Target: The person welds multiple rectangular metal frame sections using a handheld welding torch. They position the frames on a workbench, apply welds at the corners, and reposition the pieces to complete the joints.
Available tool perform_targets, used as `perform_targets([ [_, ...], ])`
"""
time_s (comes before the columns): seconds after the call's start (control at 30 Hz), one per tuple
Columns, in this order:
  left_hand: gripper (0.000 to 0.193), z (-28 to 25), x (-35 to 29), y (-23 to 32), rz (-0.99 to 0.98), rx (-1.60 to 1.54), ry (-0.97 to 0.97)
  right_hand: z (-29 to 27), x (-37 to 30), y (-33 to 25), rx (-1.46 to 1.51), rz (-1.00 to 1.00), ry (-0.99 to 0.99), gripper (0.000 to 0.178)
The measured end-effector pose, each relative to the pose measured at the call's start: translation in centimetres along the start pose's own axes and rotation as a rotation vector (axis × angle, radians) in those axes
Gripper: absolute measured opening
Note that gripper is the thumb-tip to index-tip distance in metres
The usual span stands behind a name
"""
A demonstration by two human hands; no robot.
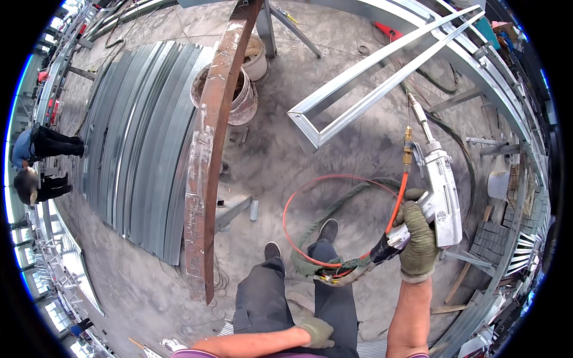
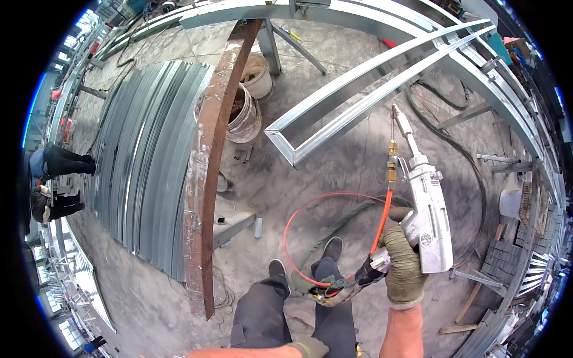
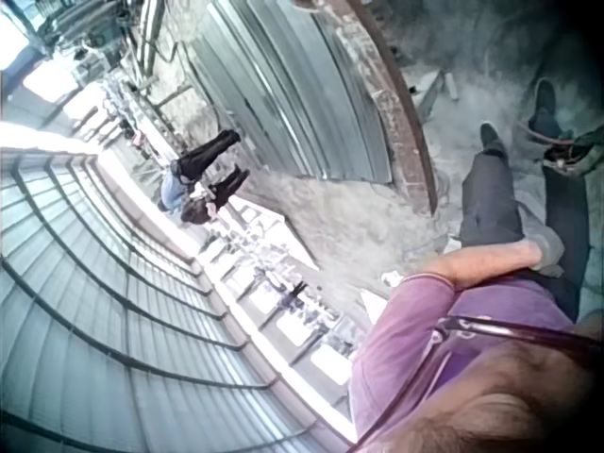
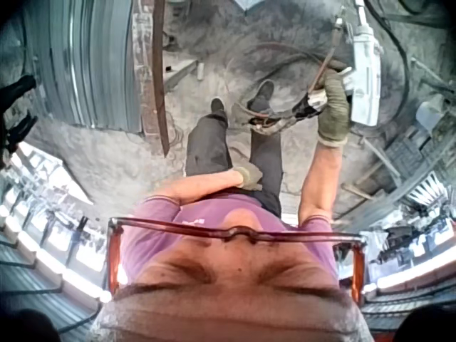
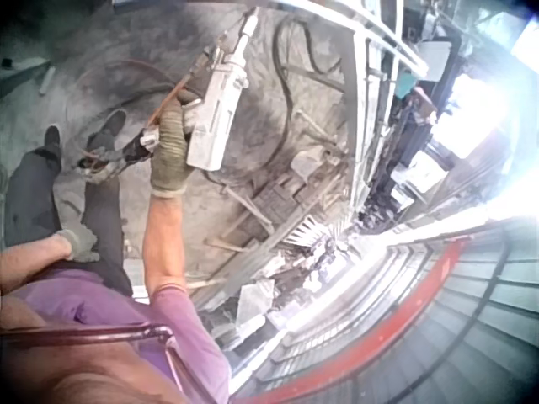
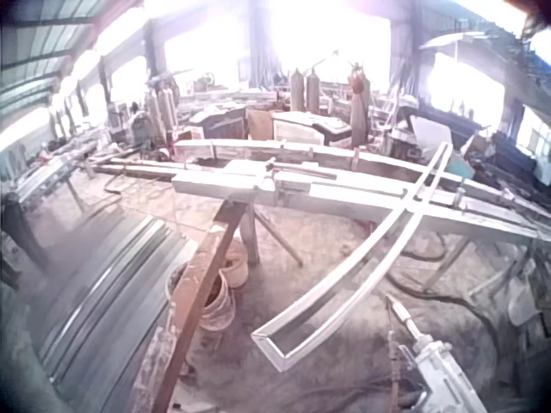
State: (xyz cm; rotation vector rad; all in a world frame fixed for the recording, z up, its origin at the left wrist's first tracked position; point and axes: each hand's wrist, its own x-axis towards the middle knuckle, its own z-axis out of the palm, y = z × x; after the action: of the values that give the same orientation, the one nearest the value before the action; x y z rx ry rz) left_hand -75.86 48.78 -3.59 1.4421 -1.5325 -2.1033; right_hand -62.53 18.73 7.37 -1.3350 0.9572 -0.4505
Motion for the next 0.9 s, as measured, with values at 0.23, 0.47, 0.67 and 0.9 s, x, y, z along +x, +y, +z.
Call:
perform_targets([
  [0.23,0.049,-1.5,-3.9,1.4,0.209,0.007,-0.134,2.5,-0.7,-1.2,-0.071,-0.165,0.039,0.023],
  [0.47,0.047,-15.5,-9.5,-9.9,-0.038,0.170,0.770,3.8,0.5,6.5,-0.078,-0.432,-0.005,0.031],
  [0.67,0.090,-31.7,-10.7,-15.8,0.259,0.901,1.770,6.1,3.1,14.2,0.070,-0.495,0.039,0.032],
  [0.9,0.096,-36.2,-8.6,-17.9,0.288,1.249,1.720,7.5,4.4,20.7,0.032,-0.868,-0.051,0.045],
])
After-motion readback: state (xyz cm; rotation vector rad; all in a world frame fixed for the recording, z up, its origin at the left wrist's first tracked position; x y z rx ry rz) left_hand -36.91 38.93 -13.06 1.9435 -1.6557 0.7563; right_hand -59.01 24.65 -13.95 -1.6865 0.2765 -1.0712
